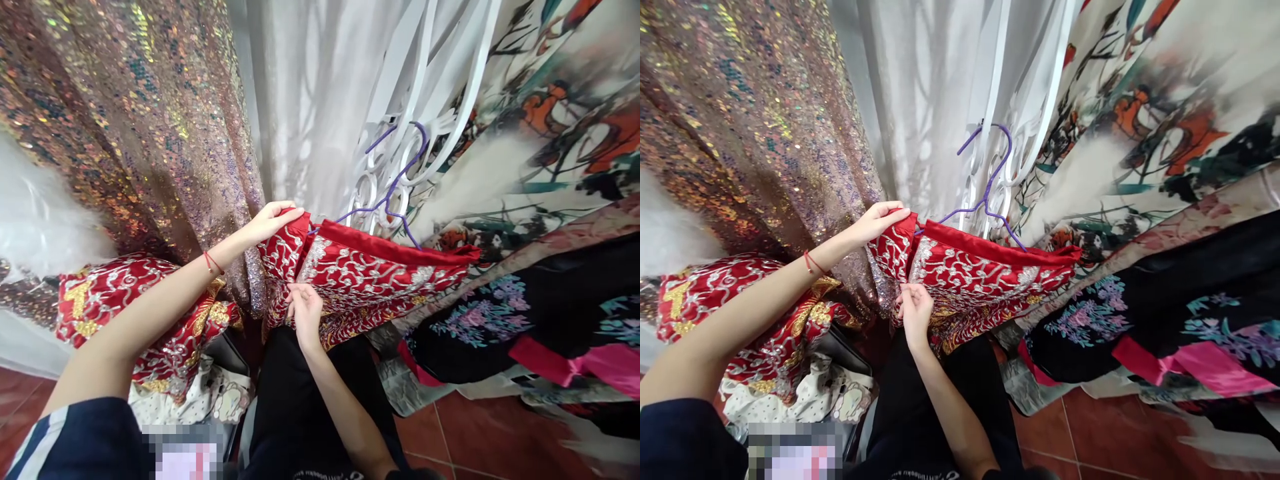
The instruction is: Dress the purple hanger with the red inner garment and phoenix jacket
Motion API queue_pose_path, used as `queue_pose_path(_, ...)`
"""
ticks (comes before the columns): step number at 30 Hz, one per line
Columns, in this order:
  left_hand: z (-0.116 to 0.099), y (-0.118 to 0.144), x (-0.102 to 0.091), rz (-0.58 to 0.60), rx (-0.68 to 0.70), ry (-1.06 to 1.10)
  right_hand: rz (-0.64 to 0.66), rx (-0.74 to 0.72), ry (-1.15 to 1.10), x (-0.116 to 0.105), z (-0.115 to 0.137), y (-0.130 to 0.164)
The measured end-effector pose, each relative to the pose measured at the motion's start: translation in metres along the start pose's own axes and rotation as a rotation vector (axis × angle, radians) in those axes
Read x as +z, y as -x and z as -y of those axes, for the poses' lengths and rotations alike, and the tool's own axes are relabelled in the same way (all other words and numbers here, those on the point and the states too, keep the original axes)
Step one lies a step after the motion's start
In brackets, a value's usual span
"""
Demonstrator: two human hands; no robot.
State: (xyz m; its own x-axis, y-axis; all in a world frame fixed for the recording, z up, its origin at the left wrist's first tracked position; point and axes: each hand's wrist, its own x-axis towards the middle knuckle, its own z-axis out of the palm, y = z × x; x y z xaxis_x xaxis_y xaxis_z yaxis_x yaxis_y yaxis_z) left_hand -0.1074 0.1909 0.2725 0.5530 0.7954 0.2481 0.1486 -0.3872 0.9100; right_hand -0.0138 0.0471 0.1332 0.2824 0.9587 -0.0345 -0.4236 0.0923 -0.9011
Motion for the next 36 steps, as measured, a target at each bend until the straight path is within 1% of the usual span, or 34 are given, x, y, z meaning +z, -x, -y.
queue_pose_path(2, -0.002, -0.001, -0.004, -0.003, 0.058, -0.177, 0.025, 0.029, 0.025, -0.003, -0.007, 0.001)
queue_pose_path(3, -0.006, 0.000, -0.005, -0.007, 0.087, -0.302, 0.034, 0.034, 0.033, -0.004, -0.009, 0.000)
queue_pose_path(4, -0.012, 0.004, -0.005, -0.022, 0.116, -0.452, 0.043, 0.036, 0.038, -0.006, -0.010, 0.000)
queue_pose_path(6, -0.033, 0.021, 0.003, -0.103, 0.164, -0.793, 0.069, 0.038, 0.044, -0.008, -0.010, -0.002)
queue_pose_path(7, -0.046, 0.035, 0.011, -0.168, 0.174, -0.961, 0.083, 0.043, 0.046, -0.009, -0.009, -0.003)
queue_pose_path(8, -0.057, 0.052, 0.022, -0.259, 0.164, -1.092, 0.096, 0.050, 0.047, -0.010, -0.008, -0.003)
queue_pose_path(9, -0.067, 0.071, 0.035, -0.320, 0.132, -1.191, 0.106, 0.058, 0.047, -0.011, -0.007, -0.003)
queue_pose_path(10, -0.074, 0.092, 0.050, -0.334, 0.093, -1.266, 0.113, 0.064, 0.044, -0.012, -0.006, -0.002)
queue_pose_path(11, -0.076, 0.112, 0.066, -0.301, 0.039, -1.319, 0.118, 0.068, 0.039, -0.012, -0.005, -0.001)
queue_pose_path(12, -0.074, 0.131, 0.082, -0.247, -0.054, -1.348, 0.122, 0.067, 0.031, -0.013, -0.005, 0.000)
queue_pose_path(13, -0.066, 0.147, 0.097, -0.187, -0.186, -1.349, 0.124, 0.062, 0.026, -0.014, -0.005, 0.002)
queue_pose_path(15, -0.037, 0.170, 0.119, -0.083, -0.474, -1.269, 0.124, 0.043, 0.033, -0.015, -0.007, 0.006)
queue_pose_path(16, -0.019, 0.176, 0.126, -0.061, -0.593, -1.200, 0.120, 0.032, 0.044, -0.016, -0.008, 0.007)
queue_pose_path(17, 0.000, 0.178, 0.131, -0.076, -0.679, -1.126, 0.115, 0.023, 0.055, -0.017, -0.009, 0.008)
queue_pose_path(18, 0.018, 0.178, 0.133, -0.131, -0.715, -1.056, 0.110, 0.016, 0.064, -0.018, -0.010, 0.009)
queue_pose_path(20, 0.049, 0.170, 0.133, -0.255, -0.639, -0.959, 0.107, 0.011, 0.067, -0.019, -0.012, 0.010)
queue_pose_path(22, 0.069, 0.158, 0.132, -0.372, -0.553, -0.924, 0.113, 0.006, 0.060, -0.021, -0.013, 0.011)
queue_pose_path(23, 0.076, 0.153, 0.133, -0.400, -0.520, -0.909, 0.115, 0.004, 0.058, -0.022, -0.013, 0.011)
queue_pose_path(26, 0.084, 0.141, 0.139, -0.379, -0.458, -0.829, 0.107, -0.010, 0.052, -0.023, -0.012, 0.010)
queue_pose_path(29, 0.086, 0.138, 0.149, -0.376, -0.457, -0.782, 0.071, -0.030, 0.050, -0.021, -0.008, 0.011)
queue_pose_path(32, 0.080, 0.140, 0.160, -0.380, -0.502, -0.785, 0.011, -0.065, 0.051, -0.015, 0.000, 0.016)
queue_pose_path(36, 0.067, 0.141, 0.169, -0.318, -0.613, -0.807, -0.035, -0.127, 0.026, -0.003, 0.020, 0.020)
